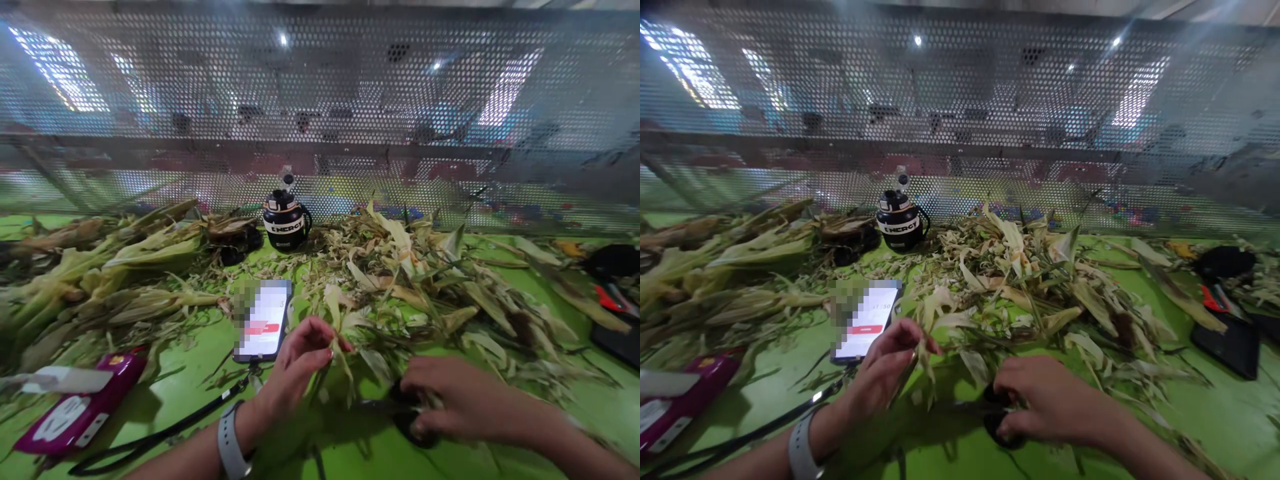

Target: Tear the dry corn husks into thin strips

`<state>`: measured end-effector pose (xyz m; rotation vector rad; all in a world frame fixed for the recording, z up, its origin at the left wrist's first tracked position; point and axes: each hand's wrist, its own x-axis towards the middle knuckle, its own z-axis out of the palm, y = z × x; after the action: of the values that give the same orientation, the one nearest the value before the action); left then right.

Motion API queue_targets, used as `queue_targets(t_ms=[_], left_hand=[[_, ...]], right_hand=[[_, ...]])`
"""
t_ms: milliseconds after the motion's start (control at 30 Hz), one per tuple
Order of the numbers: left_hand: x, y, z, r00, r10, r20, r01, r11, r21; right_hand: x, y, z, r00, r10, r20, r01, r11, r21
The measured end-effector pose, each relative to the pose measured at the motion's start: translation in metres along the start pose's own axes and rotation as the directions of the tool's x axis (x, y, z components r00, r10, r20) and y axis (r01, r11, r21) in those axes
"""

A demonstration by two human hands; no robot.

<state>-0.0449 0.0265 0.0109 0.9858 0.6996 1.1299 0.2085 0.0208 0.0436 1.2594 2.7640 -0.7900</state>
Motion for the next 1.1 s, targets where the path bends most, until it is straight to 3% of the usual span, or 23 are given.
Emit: queue_targets(t_ms=[67, 133, 200, 267, 367, 467, 533, 600, 667, 733, 800, 867, 933, 1100], left_hand=[[-0.001, 0.000, 0.000, 1.000, -0.005, 0.014, 0.005, 1.000, 0.011], [-0.003, 0.001, 0.001, 0.998, -0.036, 0.055, 0.033, 0.998, 0.047], [-0.006, 0.007, 0.000, 0.986, -0.068, 0.153, 0.047, 0.989, 0.137], [-0.008, 0.018, 0.000, 0.959, -0.092, 0.268, 0.007, 0.953, 0.303], [-0.008, 0.044, 0.002, 0.894, -0.193, 0.404, -0.048, 0.855, 0.516], [0.001, 0.067, 0.004, 0.844, -0.312, 0.436, 0.164, 0.925, 0.344], [0.012, 0.074, 0.005, 0.889, -0.283, 0.361, 0.279, 0.958, 0.064], [0.024, 0.071, 0.005, 0.952, -0.263, 0.155, 0.290, 0.939, -0.187], [0.035, 0.060, 0.006, 0.966, -0.240, -0.096, 0.200, 0.928, -0.314], [0.041, 0.043, 0.008, 0.939, -0.294, -0.178, 0.249, 0.939, -0.237], [0.043, 0.026, 0.011, 0.953, -0.288, -0.093, 0.282, 0.957, -0.072], [0.045, 0.013, 0.015, 0.970, -0.238, -0.056, 0.240, 0.969, 0.050], [0.048, 0.006, 0.017, 0.975, -0.212, -0.073, 0.220, 0.965, 0.142], [0.059, 0.001, 0.016, 0.978, -0.176, -0.109, 0.197, 0.954, 0.228]], right_hand=[[0.000, -0.002, -0.006, 0.998, -0.023, -0.066, 0.031, 0.992, 0.118], [0.003, -0.004, -0.009, 0.977, 0.006, -0.212, 0.036, 0.980, 0.196], [0.009, -0.007, -0.011, 0.917, 0.014, -0.399, 0.067, 0.980, 0.187], [0.016, -0.013, -0.016, 0.861, -0.090, -0.501, 0.153, 0.985, 0.085], [0.025, -0.027, -0.030, 0.861, -0.319, -0.396, 0.324, 0.944, -0.057], [0.033, -0.041, -0.042, 0.890, -0.343, -0.299, 0.382, 0.921, 0.081], [0.039, -0.045, -0.043, 0.931, -0.233, -0.282, 0.315, 0.901, 0.297], [0.046, -0.043, -0.038, 0.956, -0.058, -0.287, 0.204, 0.834, 0.513], [0.056, -0.035, -0.030, 0.950, 0.117, -0.291, 0.123, 0.715, 0.688], [0.067, -0.025, -0.019, 0.934, 0.241, -0.265, 0.080, 0.580, 0.810], [0.077, -0.014, -0.008, 0.922, 0.316, -0.223, 0.055, 0.464, 0.884], [0.083, -0.005, 0.002, 0.918, 0.350, -0.186, 0.040, 0.385, 0.922], [0.086, 0.001, 0.009, 0.919, 0.350, -0.182, 0.035, 0.388, 0.921], [0.082, 0.005, 0.006, 0.924, 0.323, -0.205, -0.014, 0.564, 0.826]])
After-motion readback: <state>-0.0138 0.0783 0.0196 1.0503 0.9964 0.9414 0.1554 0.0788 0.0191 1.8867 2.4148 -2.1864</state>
